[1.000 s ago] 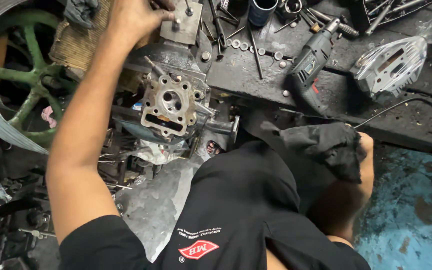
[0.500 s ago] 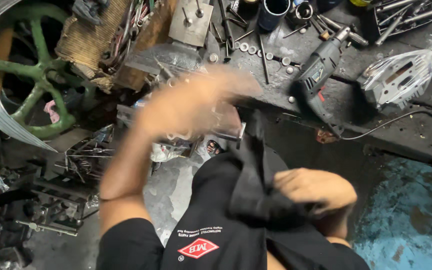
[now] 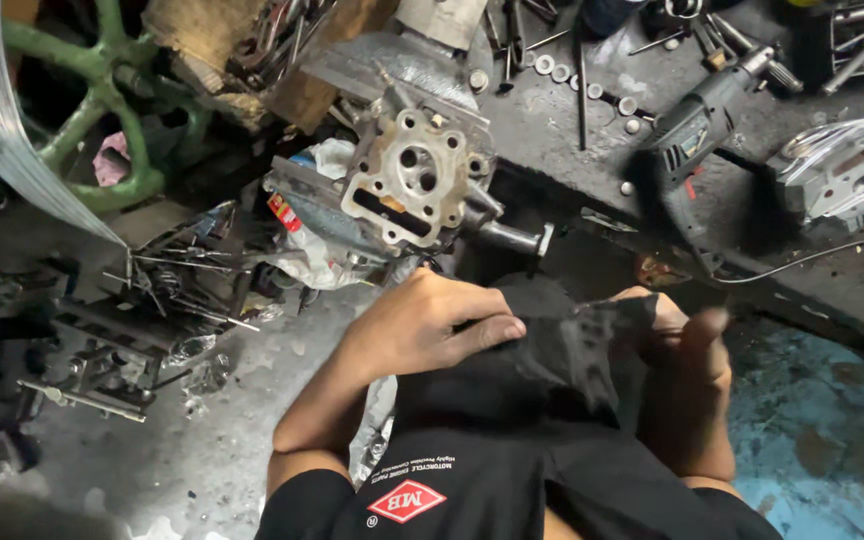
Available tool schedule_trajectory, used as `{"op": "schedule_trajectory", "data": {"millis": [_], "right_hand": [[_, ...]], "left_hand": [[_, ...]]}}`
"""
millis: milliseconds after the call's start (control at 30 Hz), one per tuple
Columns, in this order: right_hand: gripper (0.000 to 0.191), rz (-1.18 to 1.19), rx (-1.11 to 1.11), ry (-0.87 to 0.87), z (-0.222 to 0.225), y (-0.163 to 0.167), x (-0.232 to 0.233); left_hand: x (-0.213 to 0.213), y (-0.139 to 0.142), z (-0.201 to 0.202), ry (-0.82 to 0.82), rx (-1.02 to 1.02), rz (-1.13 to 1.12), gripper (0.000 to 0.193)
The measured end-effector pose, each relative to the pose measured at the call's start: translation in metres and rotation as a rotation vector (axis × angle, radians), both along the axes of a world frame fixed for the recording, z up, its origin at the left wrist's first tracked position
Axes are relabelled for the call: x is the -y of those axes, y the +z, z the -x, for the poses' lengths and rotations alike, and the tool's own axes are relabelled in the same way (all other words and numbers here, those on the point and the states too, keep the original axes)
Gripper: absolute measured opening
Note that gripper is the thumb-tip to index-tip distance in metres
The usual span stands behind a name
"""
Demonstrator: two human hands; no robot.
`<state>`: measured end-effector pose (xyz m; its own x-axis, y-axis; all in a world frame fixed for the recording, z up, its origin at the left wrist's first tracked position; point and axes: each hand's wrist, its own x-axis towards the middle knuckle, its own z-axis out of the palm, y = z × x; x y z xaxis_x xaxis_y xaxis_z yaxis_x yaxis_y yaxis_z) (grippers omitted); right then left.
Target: The person cleans a metal engine part clamped in a vise using a dark cloth and a power drill with a brush attachment. They wipe the surface by hand, then use the drill to scrub the part, and finally wipe it again with the cloth.
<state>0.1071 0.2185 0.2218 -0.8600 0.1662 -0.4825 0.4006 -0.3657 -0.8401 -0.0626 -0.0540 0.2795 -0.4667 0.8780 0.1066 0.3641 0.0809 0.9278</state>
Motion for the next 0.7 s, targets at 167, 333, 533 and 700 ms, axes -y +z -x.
{"op": "schedule_trajectory", "data": {"millis": [167,333,533,700], "right_hand": [[0.025,-0.057,-0.763,0.155,0.035,-0.001,0.007],[0.017,-0.126,-0.789,-0.125,0.058,0.024,0.035],[0.018,-0.824,-0.654,-0.059,0.113,0.068,0.076],[0.019,-1.524,-0.697,0.691,0.173,0.077,0.119]], "left_hand": [[0.028,-0.029,-0.01,0.036,0.08,0.031,0.024],[0.033,-0.092,-0.022,-0.11,0.206,0.066,0.044],[0.019,-0.173,-0.062,0.157,0.397,0.218,0.048],[0.007,-0.191,-0.084,0.078,0.408,-0.066,0.037]]}}
